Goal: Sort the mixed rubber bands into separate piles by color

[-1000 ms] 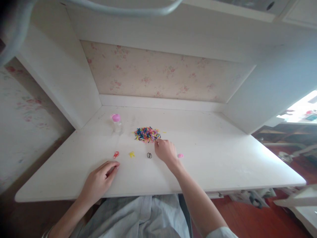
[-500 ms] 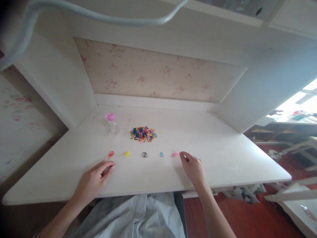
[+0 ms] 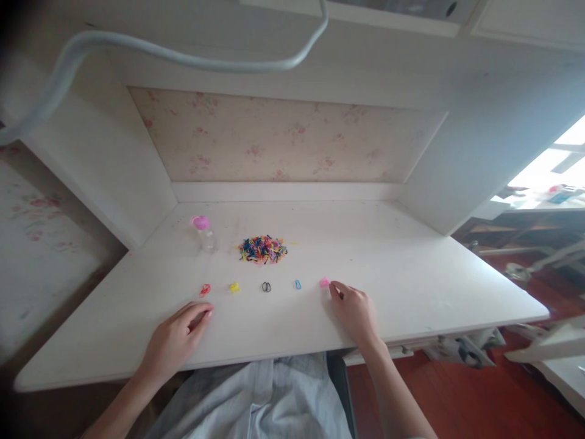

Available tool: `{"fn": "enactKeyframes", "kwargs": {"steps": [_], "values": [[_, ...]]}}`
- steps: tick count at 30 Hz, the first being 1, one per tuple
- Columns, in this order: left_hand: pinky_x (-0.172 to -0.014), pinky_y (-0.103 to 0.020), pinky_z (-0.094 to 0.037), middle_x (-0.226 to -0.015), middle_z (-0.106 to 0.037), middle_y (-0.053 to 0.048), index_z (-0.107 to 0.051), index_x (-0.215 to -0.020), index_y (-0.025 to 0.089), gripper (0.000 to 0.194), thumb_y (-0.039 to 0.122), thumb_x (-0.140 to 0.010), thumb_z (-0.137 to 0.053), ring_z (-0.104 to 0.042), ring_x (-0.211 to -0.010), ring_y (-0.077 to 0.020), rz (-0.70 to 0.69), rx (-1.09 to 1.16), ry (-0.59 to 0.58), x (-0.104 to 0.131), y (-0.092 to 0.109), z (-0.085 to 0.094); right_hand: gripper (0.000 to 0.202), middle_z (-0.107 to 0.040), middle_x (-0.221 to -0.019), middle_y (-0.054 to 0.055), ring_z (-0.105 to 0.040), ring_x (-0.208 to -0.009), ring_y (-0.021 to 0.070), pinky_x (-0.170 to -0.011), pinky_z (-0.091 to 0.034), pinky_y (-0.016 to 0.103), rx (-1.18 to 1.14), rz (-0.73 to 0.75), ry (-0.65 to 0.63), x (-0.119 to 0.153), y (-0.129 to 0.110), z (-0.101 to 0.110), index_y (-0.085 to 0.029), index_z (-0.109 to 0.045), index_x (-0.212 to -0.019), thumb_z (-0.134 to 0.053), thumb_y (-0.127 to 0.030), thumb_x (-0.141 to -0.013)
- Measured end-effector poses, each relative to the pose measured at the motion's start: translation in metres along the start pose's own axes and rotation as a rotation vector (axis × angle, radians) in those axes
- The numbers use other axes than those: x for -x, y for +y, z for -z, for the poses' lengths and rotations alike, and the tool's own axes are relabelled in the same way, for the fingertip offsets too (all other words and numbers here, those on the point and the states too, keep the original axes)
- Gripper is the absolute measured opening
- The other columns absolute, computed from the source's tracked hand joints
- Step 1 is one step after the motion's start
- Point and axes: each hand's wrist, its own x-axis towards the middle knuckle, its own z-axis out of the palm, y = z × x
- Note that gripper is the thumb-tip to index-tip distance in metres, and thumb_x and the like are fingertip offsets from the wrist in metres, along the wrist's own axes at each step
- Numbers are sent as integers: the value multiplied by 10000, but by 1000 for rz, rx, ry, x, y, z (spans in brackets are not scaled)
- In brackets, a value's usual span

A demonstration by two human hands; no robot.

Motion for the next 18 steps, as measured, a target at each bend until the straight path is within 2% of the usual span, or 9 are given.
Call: {"fn": "enactKeyframes", "kwargs": {"steps": [8,12,15,18], "values": [[-730,-215,-480,-991,-687,25,-604,-974,262,181,350,-893,-468,-647,-795,-122,4,18,3,-1,0,1,347,-708,-730,7,-631,-669,155,-603,-378,237,-70,-57,11,0,4,-1,-286,-710,-1001,-420,-411,-856],[-757,-213,-478,-999,-685,25,-602,-972,262,180,350,-895,-465,-649,-852,-127,-5,9,13,-1,1,1,340,-695,-711,-2,-622,-654,149,-613,-385,236,-102,-62,76,1,4,-3,-279,-707,-1003,-433,-410,-850],[-753,-211,-482,-996,-686,24,-606,-966,261,185,351,-895,-461,-654,-845,-127,-8,-7,16,-1,1,0,330,-696,-732,-2,-609,-630,144,-600,-381,238,-102,-48,106,3,-6,-3,-284,-706,-999,-438,-407,-850],[-762,-211,-484,-1001,-686,21,-607,-967,261,187,352,-894,-462,-656,-856,-130,-7,-12,20,-1,1,0,326,-692,-724,-8,-601,-623,134,-594,-381,229,-136,37,70,1,-28,-1,-289,-704,-991,-429,-409,-863]]}}
